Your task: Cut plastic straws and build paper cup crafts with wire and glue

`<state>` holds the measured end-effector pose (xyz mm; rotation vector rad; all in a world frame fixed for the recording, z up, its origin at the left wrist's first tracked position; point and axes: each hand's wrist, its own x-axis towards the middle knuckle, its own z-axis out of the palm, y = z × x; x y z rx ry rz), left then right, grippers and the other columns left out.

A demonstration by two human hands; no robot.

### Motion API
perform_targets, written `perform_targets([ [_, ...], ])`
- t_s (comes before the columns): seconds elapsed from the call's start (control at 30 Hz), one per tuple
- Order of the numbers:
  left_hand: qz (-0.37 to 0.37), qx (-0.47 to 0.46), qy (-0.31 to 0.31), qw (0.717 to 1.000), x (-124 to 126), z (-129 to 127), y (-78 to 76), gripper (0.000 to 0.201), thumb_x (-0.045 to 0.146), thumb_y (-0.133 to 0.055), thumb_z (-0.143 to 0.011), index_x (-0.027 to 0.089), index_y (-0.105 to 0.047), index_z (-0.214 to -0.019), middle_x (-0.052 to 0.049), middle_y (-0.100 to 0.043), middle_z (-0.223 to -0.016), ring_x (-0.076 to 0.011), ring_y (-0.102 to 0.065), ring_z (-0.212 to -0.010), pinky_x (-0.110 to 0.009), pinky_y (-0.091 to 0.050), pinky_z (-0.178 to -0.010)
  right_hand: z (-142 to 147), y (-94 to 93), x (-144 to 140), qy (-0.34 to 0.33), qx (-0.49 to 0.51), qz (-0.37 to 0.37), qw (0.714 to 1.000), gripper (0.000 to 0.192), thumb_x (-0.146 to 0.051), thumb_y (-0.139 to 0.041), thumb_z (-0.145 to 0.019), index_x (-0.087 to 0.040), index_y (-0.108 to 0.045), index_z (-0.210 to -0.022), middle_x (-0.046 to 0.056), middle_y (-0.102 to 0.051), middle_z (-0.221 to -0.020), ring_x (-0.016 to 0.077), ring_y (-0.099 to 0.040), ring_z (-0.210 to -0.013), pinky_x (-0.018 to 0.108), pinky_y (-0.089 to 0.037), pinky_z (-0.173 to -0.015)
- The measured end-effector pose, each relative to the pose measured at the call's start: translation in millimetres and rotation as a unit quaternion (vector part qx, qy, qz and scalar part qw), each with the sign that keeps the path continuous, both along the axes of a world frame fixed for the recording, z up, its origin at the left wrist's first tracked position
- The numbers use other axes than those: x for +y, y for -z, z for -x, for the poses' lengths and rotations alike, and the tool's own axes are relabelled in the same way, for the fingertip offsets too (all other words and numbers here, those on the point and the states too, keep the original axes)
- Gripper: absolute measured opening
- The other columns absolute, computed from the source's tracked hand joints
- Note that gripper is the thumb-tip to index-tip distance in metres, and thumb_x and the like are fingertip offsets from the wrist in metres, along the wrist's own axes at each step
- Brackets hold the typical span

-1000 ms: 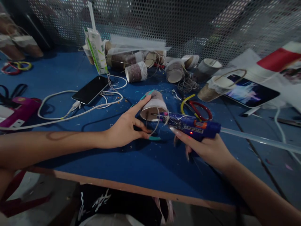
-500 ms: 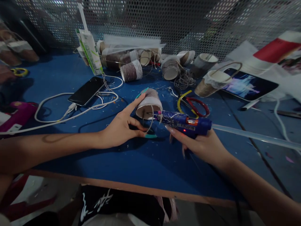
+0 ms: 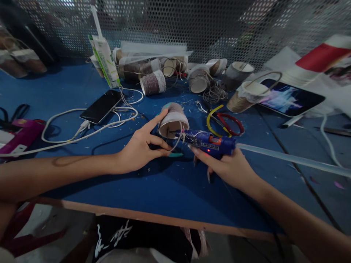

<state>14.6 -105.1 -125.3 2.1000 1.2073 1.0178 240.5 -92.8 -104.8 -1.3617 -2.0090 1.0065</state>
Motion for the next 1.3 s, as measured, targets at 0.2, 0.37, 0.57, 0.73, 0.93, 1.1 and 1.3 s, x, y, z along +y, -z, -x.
perform_targets([
  [0.2, 0.023, -0.027, -0.020, 0.999, -1.1, -1.6, -4.7, 0.007, 0.024, -0.070, -0.075, 0.023, -0.076, -0.079, 0.004, -0.033, -0.150, -0.0298, -0.034, -0.137, -0.045, -0.038, -0.112, 2.5, -5.5, -3.6, 0.024, -0.006, 0.055, 0.998, 0.025, -0.037, -0.060, -0.077, -0.021, -0.057, -0.058, -0.004, -0.054, -0.041, 0.0117, -0.048, -0.029, 0.026, -0.044, -0.035],
  [0.37, 0.020, -0.017, -0.030, 0.999, -0.8, -0.3, -3.5, 0.010, 0.027, -0.069, -0.076, 0.025, -0.075, -0.083, 0.003, -0.035, -0.149, -0.0302, -0.032, -0.138, -0.050, -0.033, -0.114, 2.9, -8.8, -4.1, 0.047, 0.002, 0.074, 0.996, 0.023, -0.036, -0.061, -0.075, -0.021, -0.056, -0.059, -0.004, -0.053, -0.039, 0.0129, -0.051, -0.031, 0.025, -0.046, -0.036],
  [0.57, -0.079, 0.036, -0.044, 0.995, 0.3, 2.4, 5.1, 0.010, 0.026, -0.068, -0.078, 0.028, -0.075, -0.084, 0.003, -0.037, -0.148, -0.0328, -0.021, -0.142, -0.059, -0.029, -0.112, 2.8, -10.8, -3.6, 0.044, 0.002, 0.090, 0.995, 0.024, -0.035, -0.062, -0.074, -0.023, -0.054, -0.055, -0.005, -0.047, -0.034, 0.0142, -0.053, -0.032, 0.025, -0.046, -0.036],
  [0.73, -0.160, 0.071, -0.018, 0.984, 0.6, 1.6, 4.7, 0.010, 0.021, -0.068, -0.078, 0.028, -0.075, -0.082, 0.005, -0.036, -0.149, -0.0324, -0.020, -0.143, -0.060, -0.029, -0.112, 3.9, -10.9, -4.3, 0.034, 0.008, 0.091, 0.995, 0.027, -0.037, -0.061, -0.076, -0.023, -0.053, -0.054, -0.004, -0.049, -0.035, 0.0142, -0.052, -0.031, 0.026, -0.046, -0.036],
  [0.93, -0.185, 0.105, 0.014, 0.977, 7.9, 2.3, 0.1, 0.007, 0.024, -0.068, -0.078, 0.025, -0.075, -0.077, 0.000, -0.041, -0.146, -0.0324, -0.025, -0.141, -0.059, -0.025, -0.114, 3.5, -9.6, -3.9, 0.041, 0.010, 0.111, 0.993, 0.028, -0.038, -0.063, -0.074, -0.023, -0.052, -0.053, -0.004, -0.051, -0.037, 0.0138, -0.054, -0.034, 0.026, -0.048, -0.038],
  [1.1, -0.201, 0.115, 0.043, 0.972, 10.1, 3.4, 1.5, 0.009, 0.021, -0.066, -0.080, 0.023, -0.074, -0.077, -0.003, -0.044, -0.144, -0.0305, -0.034, -0.137, -0.057, -0.031, -0.111, 3.1, -10.2, -5.2, 0.043, 0.024, 0.107, 0.993, 0.029, -0.037, -0.063, -0.075, -0.023, -0.051, -0.053, -0.005, -0.049, -0.036, 0.0120, -0.052, -0.031, 0.023, -0.045, -0.035],
  [1.3, -0.215, 0.121, 0.033, 0.969, 10.2, 3.7, 3.6, 0.008, 0.024, -0.067, -0.079, 0.024, -0.074, -0.076, -0.002, -0.045, -0.143, -0.0298, -0.034, -0.137, -0.055, -0.036, -0.110, 2.2, -8.8, -4.5, 0.036, 0.011, 0.091, 0.995, 0.032, -0.036, -0.061, -0.075, -0.022, -0.049, -0.050, -0.004, -0.051, -0.036, 0.0122, -0.052, -0.032, 0.023, -0.045, -0.036],
])
